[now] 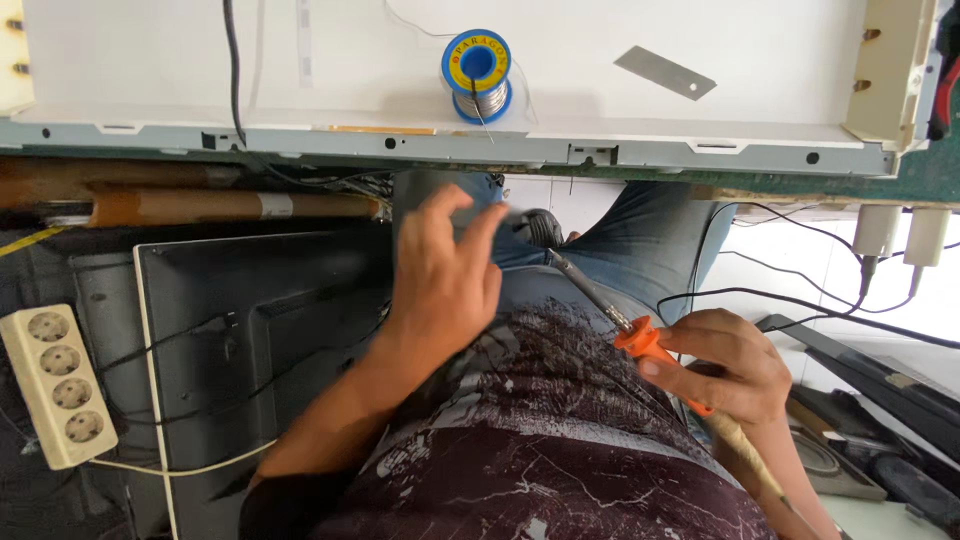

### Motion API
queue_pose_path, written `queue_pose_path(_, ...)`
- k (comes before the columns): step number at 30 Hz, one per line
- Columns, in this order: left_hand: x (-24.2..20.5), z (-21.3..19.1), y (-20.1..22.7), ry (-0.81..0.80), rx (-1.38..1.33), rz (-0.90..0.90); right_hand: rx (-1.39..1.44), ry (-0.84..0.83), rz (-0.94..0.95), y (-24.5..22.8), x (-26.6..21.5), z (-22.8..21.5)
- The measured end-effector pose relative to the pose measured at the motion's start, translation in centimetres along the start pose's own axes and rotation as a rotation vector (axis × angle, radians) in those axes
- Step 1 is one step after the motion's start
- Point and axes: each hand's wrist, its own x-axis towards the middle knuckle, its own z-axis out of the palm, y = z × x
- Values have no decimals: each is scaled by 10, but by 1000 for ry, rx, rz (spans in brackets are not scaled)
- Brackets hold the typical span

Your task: The person uses a metal blade to scrape and clean the surface of an LED backlight strip. They then use a soldering iron and solder wire to make a connection on the strip, followed by using wire cutters to trim the solder wire.

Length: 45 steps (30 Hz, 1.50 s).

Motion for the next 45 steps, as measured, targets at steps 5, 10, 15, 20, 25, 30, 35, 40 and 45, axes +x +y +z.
queue_pose_path(5, -8, -8, -7, -87, -196, 43, -201, -148, 63, -21, 29, -9)
queue_pose_path(10, 3, 3, -3, -135, -61, 1, -224, -196, 22, -25, 36, -11)
queue_pose_path(15, 20, -18, -3, 44, -145, -2, -76, 27, 61, -4, -7, 6)
queue_pose_path(20, -1, -1, 1, 102, -121, 151, 216, 687, 660, -8, -53, 39)
queue_pose_path(25, -15, 16, 4, 59, -163, 211, 291, 713, 668, -11, -41, 41)
queue_pose_path(30, -14, 26, 8, -12, 112, 202, 343, 737, 683, -14, -47, 42)
queue_pose_path(35, -10, 22, 2, 63, -112, -23, 354, 762, 700, -12, -57, 42)
queue_pose_path(40, -7, 13, 5, 114, -213, 30, 292, 695, 598, -12, -49, 39)
queue_pose_path(45, 13, -8, 7, 132, -307, 170, 27, 353, 611, -24, -28, 24)
